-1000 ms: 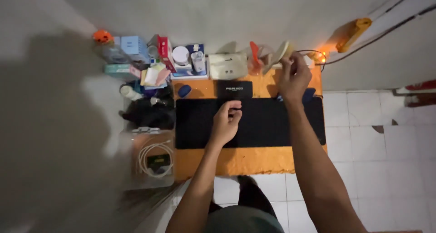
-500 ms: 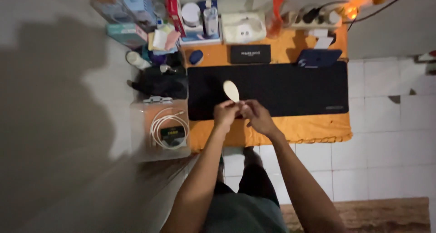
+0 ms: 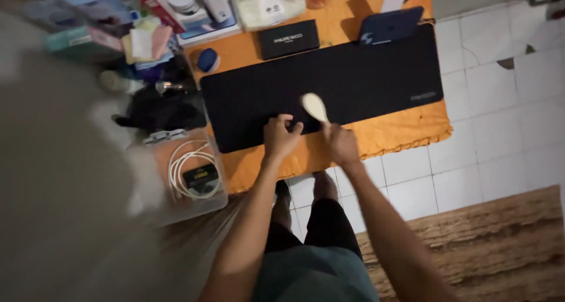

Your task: Tidy up a small room by smoothing a mattress cover, cleaning a desk mat, and folding a jersey.

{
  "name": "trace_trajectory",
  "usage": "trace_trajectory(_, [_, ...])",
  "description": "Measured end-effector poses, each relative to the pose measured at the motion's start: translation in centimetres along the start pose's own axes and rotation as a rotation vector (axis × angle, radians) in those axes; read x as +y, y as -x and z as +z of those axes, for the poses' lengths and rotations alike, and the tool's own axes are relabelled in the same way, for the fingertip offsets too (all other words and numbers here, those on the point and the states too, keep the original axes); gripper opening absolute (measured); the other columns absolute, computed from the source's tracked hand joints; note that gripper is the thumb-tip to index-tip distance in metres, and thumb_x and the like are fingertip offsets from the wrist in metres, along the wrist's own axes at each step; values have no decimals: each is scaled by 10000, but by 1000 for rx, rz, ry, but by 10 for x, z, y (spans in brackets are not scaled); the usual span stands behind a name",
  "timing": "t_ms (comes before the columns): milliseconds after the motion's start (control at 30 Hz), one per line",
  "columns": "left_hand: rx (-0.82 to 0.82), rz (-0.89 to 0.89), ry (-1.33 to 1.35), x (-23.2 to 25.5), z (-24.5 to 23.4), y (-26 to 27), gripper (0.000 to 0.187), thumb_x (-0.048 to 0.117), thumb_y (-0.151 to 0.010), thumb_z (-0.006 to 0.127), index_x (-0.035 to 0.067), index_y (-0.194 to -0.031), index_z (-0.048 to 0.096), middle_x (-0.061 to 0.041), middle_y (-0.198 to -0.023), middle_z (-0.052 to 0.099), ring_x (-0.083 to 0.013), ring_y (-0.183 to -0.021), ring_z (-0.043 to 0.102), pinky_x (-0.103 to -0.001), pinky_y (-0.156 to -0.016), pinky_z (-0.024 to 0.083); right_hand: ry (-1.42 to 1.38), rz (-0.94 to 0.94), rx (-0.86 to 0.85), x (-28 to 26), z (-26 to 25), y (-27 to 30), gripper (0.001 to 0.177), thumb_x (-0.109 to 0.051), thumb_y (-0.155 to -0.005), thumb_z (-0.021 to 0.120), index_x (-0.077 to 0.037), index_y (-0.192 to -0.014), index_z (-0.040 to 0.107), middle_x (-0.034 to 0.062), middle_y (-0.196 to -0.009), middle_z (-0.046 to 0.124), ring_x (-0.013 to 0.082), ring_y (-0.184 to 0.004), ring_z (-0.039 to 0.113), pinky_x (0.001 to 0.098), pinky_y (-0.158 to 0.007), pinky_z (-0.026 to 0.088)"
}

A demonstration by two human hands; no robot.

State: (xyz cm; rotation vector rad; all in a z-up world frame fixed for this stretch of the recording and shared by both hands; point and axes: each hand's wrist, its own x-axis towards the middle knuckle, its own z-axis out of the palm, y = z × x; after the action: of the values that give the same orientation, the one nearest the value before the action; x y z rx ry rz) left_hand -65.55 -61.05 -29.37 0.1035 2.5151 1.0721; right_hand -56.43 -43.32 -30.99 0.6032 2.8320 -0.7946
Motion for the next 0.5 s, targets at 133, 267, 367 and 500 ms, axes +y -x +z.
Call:
trace_trajectory(133, [9,52,-42,15,13,12,409,284,-844,764,53,-1172,681,-186,-1133,647,-375,-1097,562,-480,-955,474,189,-205,312,118,-26,-16,368,-183,-1082,473,66,-971,721,277,-708,644,457,-592,632,549,-492,459])
trace_trajectory(267, [-25,70,-67,17,30,10,352,237,-862,747,68,-1160,666,-165,-1147,642,-363,-1119,551,-481,-994,447,95,304,404,157,-46,-43,455,-293,-1099,556,16,-785,667,270,-712,656,454,-681,655,532,-574,493])
trace_trajectory(367, [20,175,-1,29,51,4,282,181,-864,745,76,-1114,667,-134,-1108,665,-338,-1106,570,-476,-997,451,-122,161,317,124,-26,-44,425,-314,-1098,534,24,-871,656,294,-789,659,470,-754,660,529,-625,492])
trace_trajectory(500, [62,315,118,56,70,-9,258,124,-863,744,86,-1102,653,-99,-1072,667,-300,-1081,589,-459,-983,466,-45,-70,43,72,-37,-16,421,-365,-1055,540,-16,-867,680,299,-766,650,504,-747,641,566,-676,493])
